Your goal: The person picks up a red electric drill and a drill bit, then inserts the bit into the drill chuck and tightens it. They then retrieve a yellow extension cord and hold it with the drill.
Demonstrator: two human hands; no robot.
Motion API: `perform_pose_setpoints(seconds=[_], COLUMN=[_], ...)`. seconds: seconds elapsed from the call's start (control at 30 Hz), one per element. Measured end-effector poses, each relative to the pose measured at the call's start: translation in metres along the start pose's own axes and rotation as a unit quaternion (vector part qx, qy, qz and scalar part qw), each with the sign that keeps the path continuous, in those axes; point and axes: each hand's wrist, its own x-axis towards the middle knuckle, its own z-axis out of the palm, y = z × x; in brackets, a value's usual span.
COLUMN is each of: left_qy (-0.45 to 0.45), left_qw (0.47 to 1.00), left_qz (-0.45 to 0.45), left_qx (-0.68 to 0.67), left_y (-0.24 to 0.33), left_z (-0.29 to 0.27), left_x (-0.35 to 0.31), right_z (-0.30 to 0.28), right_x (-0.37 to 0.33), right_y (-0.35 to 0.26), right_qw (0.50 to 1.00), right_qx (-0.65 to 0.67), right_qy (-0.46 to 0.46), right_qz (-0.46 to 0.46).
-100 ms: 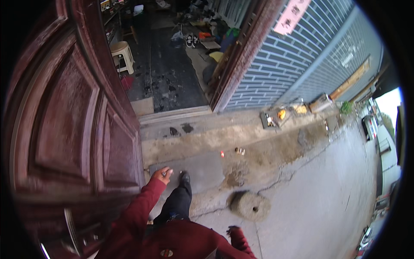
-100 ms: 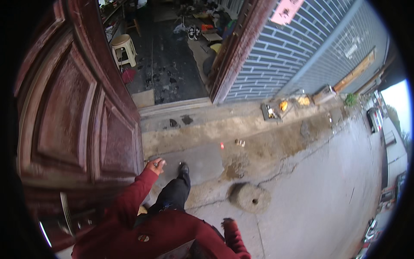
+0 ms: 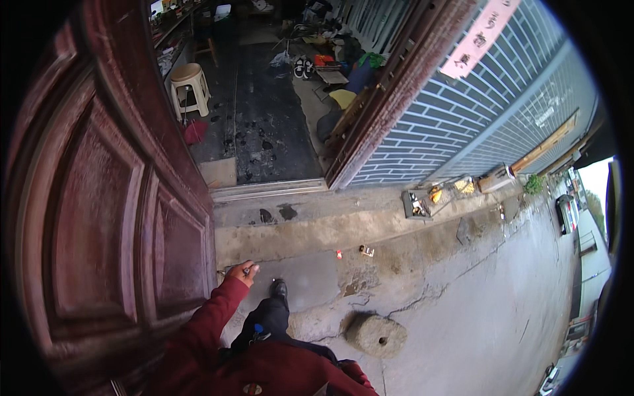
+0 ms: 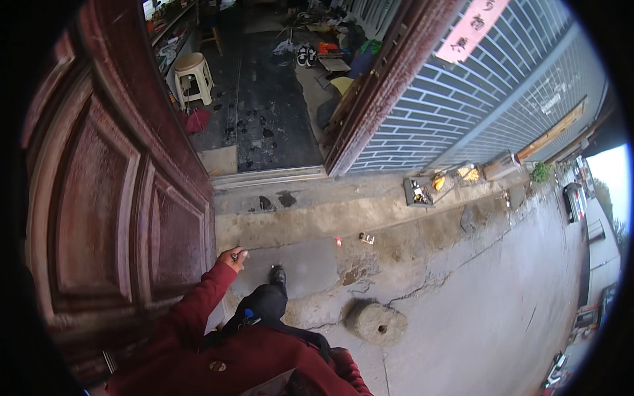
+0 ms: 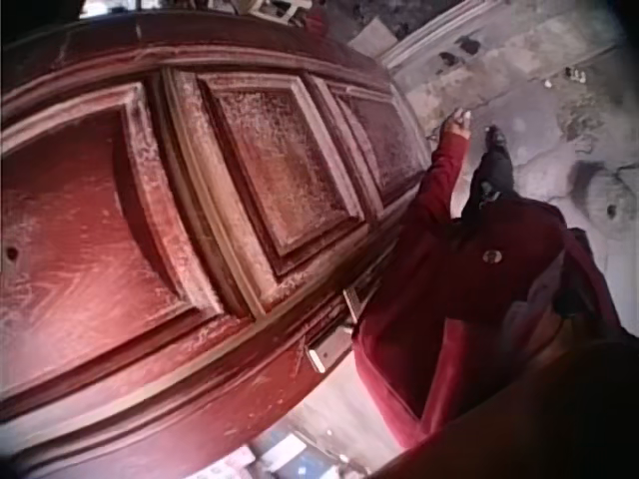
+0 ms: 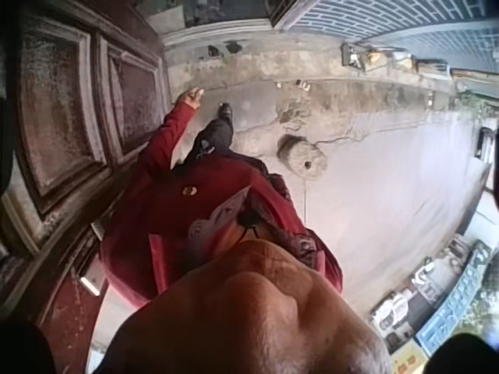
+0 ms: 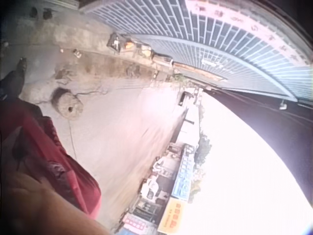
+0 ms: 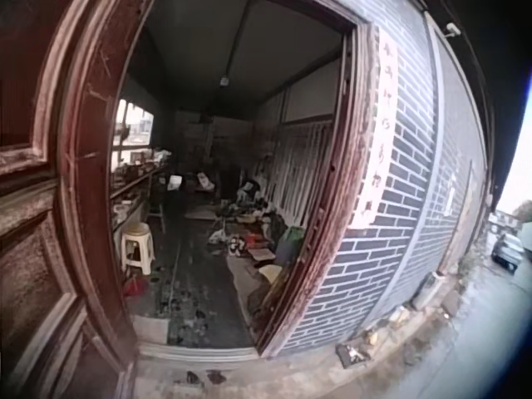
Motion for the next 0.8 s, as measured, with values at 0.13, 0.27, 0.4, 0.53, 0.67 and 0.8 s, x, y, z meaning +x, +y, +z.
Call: perform_pose_setpoints(seconds=[0.13,0.27,0.4,0.53,0.67,0.8], left_qy=[0.069,0.106,0.123,0.143,0.127,0.190], left_qw=[0.995,0.994,0.992,0.977,0.960,0.945], left_qz=[0.043,0.020,-0.005,-0.146,-0.250,-0.264], left_qx=[0.062,0.026,-0.014,0.067,0.017,-0.029], left_y=[0.049,0.084,0.081,0.076,0.064,0.046], left_z=[-0.041,-0.079,-0.097,-0.125,-0.163,-0.185], left_x=[0.095,0.209,0.299,0.350,0.369,0.398], right_z=[-0.130,-0.264,-0.372,-0.506,-0.655,-0.789], right_x=[0.057,0.151,0.258,0.381,0.500,0.595], right_y=[-0.015,0.001,0.024,0.015,-0.044,-0.146], right_qw=[0.780,0.767,0.917,0.963,0.937,0.913], right_qx=[0.555,0.547,0.322,-0.228,-0.252,0.393], right_qy=[0.154,0.137,0.127,0.061,0.111,0.073], right_qz=[0.245,0.306,0.196,-0.129,-0.214,0.076])
